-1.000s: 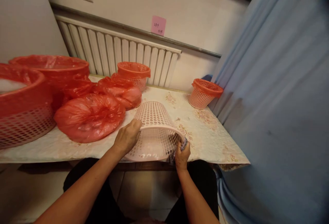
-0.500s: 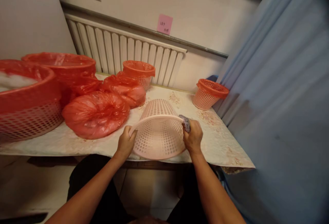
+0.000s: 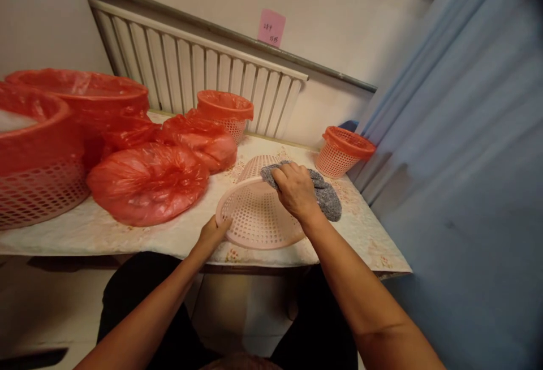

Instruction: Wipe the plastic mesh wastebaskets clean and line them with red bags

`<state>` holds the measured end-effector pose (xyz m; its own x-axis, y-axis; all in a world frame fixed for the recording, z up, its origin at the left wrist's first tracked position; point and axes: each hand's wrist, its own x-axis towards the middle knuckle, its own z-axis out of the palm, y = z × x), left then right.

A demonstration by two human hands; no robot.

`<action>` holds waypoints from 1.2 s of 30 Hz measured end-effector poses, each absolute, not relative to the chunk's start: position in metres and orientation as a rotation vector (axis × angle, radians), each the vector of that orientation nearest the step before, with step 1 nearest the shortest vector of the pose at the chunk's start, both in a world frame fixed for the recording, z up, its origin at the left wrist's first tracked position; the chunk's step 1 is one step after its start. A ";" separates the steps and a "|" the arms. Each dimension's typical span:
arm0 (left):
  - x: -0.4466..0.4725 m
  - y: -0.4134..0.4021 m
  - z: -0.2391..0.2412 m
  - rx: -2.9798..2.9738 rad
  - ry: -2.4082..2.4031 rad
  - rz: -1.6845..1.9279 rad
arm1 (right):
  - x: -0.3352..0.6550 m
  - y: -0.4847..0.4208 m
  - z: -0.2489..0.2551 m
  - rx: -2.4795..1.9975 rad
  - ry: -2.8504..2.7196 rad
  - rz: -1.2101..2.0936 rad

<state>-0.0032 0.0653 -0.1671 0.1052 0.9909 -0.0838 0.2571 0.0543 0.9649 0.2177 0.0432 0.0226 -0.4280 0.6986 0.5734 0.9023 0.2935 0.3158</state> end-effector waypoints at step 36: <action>0.010 0.071 -0.158 1.522 1.368 0.918 | 0.321 0.012 -0.121 -1.648 -1.197 -0.297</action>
